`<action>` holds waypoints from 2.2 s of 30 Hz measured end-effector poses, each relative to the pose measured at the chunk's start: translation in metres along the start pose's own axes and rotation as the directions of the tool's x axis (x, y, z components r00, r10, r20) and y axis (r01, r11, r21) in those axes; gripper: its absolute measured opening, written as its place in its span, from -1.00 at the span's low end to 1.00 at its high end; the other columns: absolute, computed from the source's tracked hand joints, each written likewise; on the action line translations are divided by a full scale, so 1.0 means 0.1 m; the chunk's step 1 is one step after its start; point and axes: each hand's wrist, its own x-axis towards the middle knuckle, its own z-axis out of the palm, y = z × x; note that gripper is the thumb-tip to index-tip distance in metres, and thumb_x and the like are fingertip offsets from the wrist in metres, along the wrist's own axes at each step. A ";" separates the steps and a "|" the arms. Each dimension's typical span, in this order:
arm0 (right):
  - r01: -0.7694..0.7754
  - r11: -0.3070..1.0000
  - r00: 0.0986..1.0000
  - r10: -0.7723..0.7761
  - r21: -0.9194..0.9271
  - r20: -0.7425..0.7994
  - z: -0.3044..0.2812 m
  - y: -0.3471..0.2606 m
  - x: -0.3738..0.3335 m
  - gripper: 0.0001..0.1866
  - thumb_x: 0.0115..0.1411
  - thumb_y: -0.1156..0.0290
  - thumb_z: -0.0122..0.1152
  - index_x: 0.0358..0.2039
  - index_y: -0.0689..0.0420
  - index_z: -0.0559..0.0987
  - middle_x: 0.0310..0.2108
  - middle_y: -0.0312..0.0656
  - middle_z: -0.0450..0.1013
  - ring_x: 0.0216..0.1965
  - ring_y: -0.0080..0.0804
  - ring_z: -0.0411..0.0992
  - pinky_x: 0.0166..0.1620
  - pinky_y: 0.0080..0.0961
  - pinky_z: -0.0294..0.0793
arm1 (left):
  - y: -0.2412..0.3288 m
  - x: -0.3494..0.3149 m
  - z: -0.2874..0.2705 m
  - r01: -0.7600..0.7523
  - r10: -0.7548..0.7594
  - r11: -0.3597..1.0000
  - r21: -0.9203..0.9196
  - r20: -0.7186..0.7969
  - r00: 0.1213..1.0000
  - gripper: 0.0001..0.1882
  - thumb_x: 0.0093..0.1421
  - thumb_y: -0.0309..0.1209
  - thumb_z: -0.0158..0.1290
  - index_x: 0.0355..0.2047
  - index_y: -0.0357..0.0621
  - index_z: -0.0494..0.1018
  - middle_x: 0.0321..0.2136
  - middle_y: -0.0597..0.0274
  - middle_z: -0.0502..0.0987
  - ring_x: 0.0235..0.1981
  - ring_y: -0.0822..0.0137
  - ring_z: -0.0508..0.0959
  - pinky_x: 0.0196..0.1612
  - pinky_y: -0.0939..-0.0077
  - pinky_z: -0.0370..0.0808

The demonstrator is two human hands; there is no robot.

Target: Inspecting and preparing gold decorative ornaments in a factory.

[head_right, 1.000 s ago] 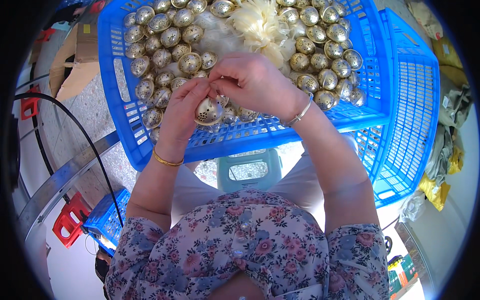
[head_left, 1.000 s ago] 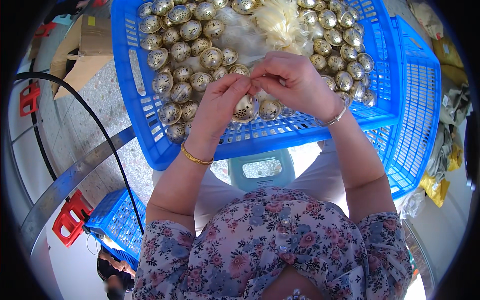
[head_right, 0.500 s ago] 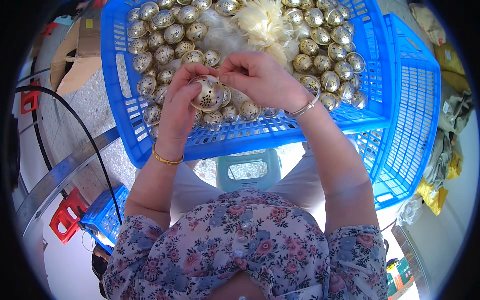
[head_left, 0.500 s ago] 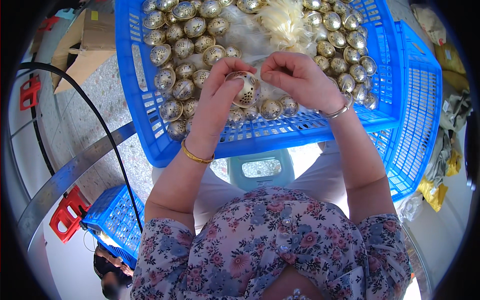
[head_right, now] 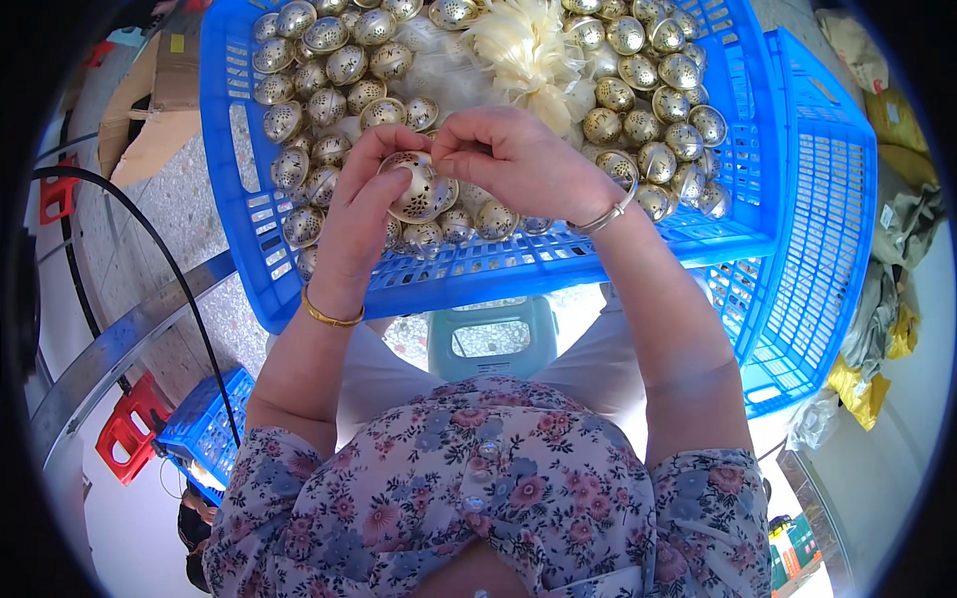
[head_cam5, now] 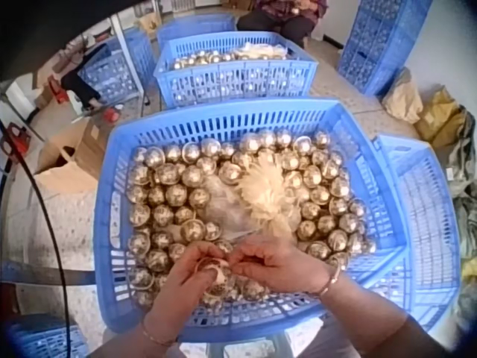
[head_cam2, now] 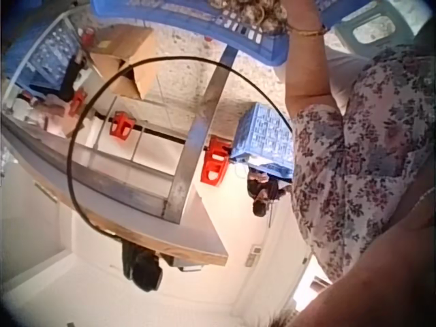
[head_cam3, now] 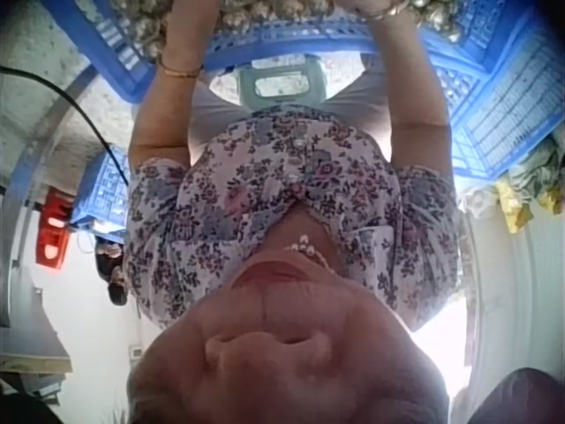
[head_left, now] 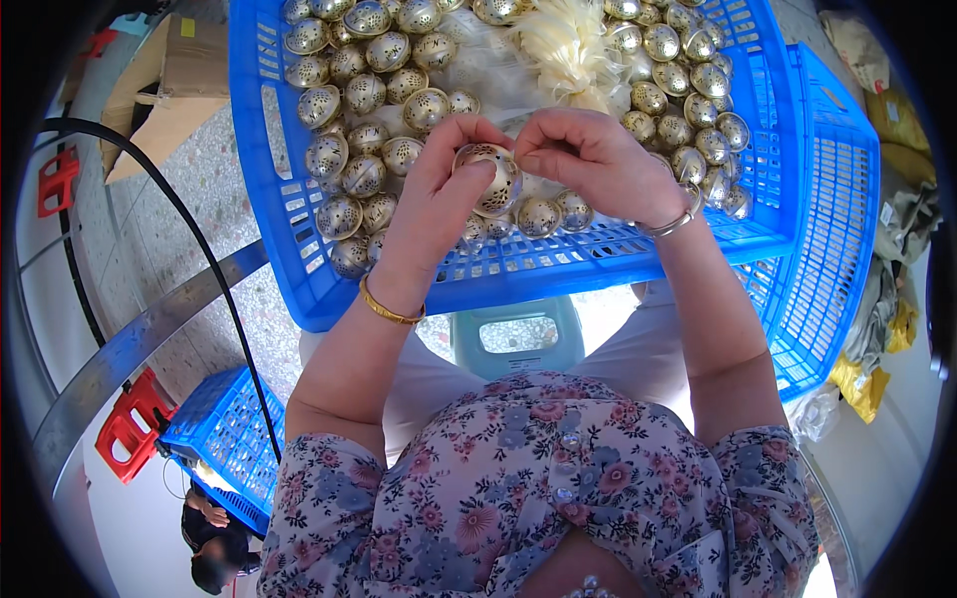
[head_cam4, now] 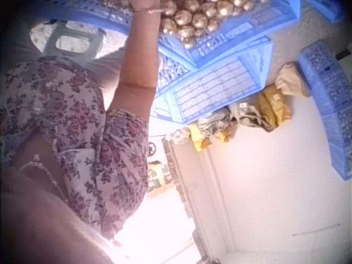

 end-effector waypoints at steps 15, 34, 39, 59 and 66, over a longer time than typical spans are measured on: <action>-0.112 0.988 0.977 0.129 0.108 -0.167 0.06 -0.06 0.00 -0.90 0.08 0.46 0.14 -0.43 0.22 0.49 -0.59 -0.46 0.34 -0.55 -0.82 0.20 -0.51 -0.81 0.22 | -0.10 0.04 0.03 -0.293 0.311 0.904 0.311 -0.010 0.950 -0.76 0.00 -0.56 0.02 -0.28 -0.16 0.32 -0.18 0.15 0.35 -0.28 0.47 0.35 -0.31 0.67 0.33; -0.145 0.945 0.957 0.209 0.292 -0.202 0.16 0.00 0.09 -0.88 0.10 0.45 0.11 -0.39 0.23 0.48 -0.49 -0.41 0.38 -0.44 -0.76 0.27 -0.37 -0.78 0.29 | -0.07 0.07 0.07 -0.285 0.309 0.943 0.173 -0.136 0.941 -0.88 0.04 -0.57 0.02 -0.37 -0.20 0.37 -0.20 0.24 0.40 -0.31 0.53 0.36 -0.33 0.73 0.30; -0.123 0.952 0.965 0.181 0.282 -0.188 0.16 0.01 0.08 -0.88 0.11 0.45 0.09 -0.39 0.23 0.47 -0.49 -0.42 0.37 -0.43 -0.76 0.26 -0.37 -0.78 0.29 | -0.12 0.06 0.03 -0.291 0.328 0.926 0.239 -0.132 0.935 -0.81 -0.02 -0.62 0.06 -0.36 -0.20 0.37 -0.17 0.22 0.39 -0.35 0.56 0.35 -0.38 0.78 0.28; 0.037 0.718 0.993 0.053 0.695 -0.108 -0.34 -0.09 -0.02 -0.65 0.01 0.44 -0.06 -0.18 0.31 0.45 -0.38 -0.06 0.47 -0.56 -0.52 0.29 -0.43 -0.68 0.29 | -0.18 0.16 -0.17 -0.013 -0.085 0.955 -0.295 -0.318 0.944 -0.86 0.20 -0.44 -0.10 -0.26 -0.19 0.38 -0.24 0.30 0.45 -0.37 0.60 0.42 -0.39 0.75 0.40; 0.179 0.629 0.983 -0.148 0.756 -0.109 -0.45 -0.02 -0.08 -0.58 -0.03 0.64 -0.15 -0.08 0.39 0.37 -0.22 0.09 0.44 -0.34 -0.34 0.45 -0.22 -0.55 0.43 | -0.22 0.13 -0.14 0.061 -0.125 0.979 -0.193 -0.340 0.932 -0.83 0.19 -0.38 -0.07 -0.25 -0.14 0.42 -0.52 0.50 0.36 -0.54 0.71 0.27 -0.56 0.85 0.20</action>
